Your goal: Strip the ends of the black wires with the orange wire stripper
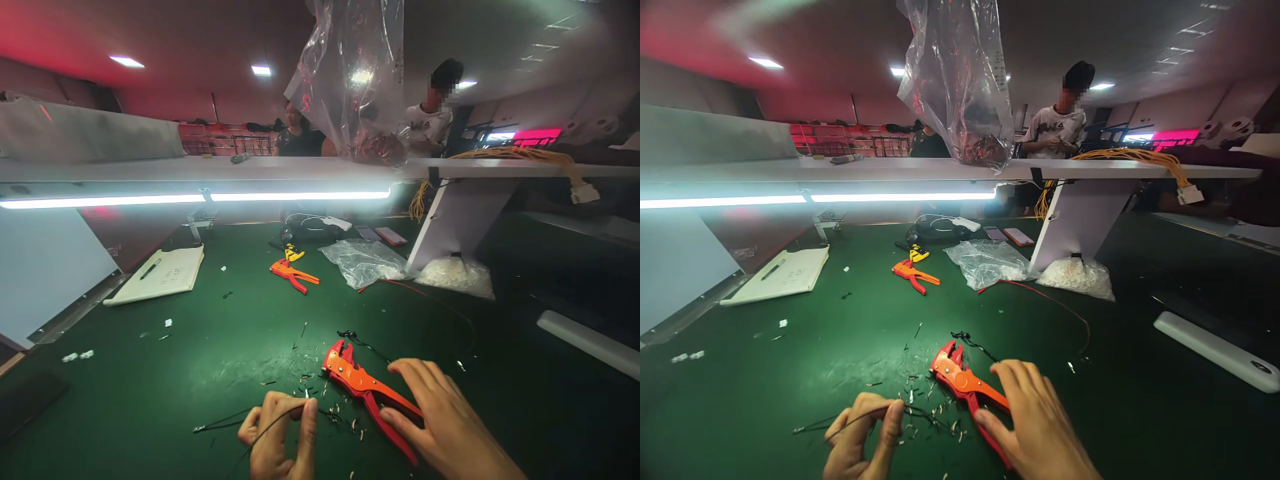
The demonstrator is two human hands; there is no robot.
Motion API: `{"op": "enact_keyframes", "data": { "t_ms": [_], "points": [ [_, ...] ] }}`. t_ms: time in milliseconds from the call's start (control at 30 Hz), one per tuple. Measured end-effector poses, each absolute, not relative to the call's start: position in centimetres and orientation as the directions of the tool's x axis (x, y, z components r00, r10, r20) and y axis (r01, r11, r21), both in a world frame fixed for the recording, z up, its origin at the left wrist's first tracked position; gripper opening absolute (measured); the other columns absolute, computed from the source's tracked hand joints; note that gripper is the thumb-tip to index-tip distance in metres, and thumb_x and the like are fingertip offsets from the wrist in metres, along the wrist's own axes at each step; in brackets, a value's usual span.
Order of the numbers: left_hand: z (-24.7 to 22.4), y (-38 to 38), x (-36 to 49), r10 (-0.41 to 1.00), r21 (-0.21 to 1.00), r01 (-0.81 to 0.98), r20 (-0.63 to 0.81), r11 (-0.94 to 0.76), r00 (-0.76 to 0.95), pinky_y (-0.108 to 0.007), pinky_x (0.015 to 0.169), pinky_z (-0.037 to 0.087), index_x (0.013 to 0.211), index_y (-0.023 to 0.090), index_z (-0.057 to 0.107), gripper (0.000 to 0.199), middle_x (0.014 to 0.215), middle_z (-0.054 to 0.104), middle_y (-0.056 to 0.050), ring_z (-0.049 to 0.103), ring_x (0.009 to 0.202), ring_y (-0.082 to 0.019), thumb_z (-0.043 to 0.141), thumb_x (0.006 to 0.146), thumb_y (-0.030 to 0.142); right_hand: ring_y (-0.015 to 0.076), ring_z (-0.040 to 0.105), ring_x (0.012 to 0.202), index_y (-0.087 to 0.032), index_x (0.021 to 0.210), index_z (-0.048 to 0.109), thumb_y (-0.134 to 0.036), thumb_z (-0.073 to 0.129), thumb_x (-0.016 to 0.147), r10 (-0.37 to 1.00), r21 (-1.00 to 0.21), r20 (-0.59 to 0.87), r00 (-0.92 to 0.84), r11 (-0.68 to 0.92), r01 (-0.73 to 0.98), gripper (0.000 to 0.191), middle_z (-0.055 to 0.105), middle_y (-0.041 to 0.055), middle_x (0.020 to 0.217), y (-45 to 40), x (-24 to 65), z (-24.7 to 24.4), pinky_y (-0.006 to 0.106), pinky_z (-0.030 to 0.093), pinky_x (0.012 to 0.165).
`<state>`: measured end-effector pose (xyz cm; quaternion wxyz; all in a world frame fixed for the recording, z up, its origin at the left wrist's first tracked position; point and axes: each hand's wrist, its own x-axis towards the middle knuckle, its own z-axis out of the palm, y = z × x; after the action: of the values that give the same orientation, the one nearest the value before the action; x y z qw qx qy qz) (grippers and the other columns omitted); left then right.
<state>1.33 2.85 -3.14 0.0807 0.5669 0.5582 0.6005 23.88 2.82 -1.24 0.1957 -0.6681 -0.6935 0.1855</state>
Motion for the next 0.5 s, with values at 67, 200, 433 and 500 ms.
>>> {"op": "enact_keyframes", "data": {
  "t_ms": [67,200,433,500],
  "points": [
    [-3.0,3.0,1.1,0.723,0.745,0.563,0.603,-0.358,-0.337,-0.038,0.079,0.031,0.070,0.025,0.067,0.040,0.061,0.062,0.006,0.056,0.056,-0.016,0.057,0.095,0.055,0.0361,0.059,0.121,-0.021,0.127,0.063,-0.046,0.069,0.083,0.994,-0.441,-0.107,-0.031,-0.019,0.897,0.051,0.065,0.0134,0.130,1.9,25.2,-2.3,0.060,0.044,0.104],
    [-3.0,3.3,0.5,0.715,0.709,0.601,0.630,-0.370,-0.302,-0.038,0.078,0.031,0.067,0.025,0.066,0.042,0.060,0.061,0.006,0.055,0.055,-0.015,0.056,0.096,0.054,0.0370,0.056,0.129,-0.016,0.147,0.049,-0.038,0.070,0.082,0.963,-0.374,-0.265,-0.052,-0.053,0.926,0.071,0.060,0.0170,0.141,0.3,25.6,-3.9,0.061,0.041,0.111],
    [-3.1,3.4,0.1,0.750,0.757,0.554,0.578,-0.346,-0.322,-0.038,0.081,0.030,0.069,0.026,0.064,0.038,0.062,0.060,0.007,0.057,0.060,-0.017,0.058,0.094,0.053,0.0426,0.047,0.138,-0.001,0.150,0.043,-0.022,0.058,0.089,0.932,-0.173,-0.361,-0.017,-0.049,0.984,0.066,0.049,0.0295,0.148,1.8,23.7,-1.6,0.057,0.044,0.111],
    [-2.9,3.4,0.1,0.752,0.758,0.557,0.574,-0.338,-0.324,-0.038,0.080,0.031,0.068,0.026,0.064,0.040,0.061,0.060,0.007,0.056,0.059,-0.017,0.057,0.095,0.054,0.0448,0.052,0.132,-0.004,0.156,0.033,-0.017,0.059,0.085,0.910,-0.109,-0.415,-0.024,-0.024,0.994,0.077,0.054,0.0293,0.143,2.7,22.9,-0.4,0.064,0.041,0.110]
  ]
}}
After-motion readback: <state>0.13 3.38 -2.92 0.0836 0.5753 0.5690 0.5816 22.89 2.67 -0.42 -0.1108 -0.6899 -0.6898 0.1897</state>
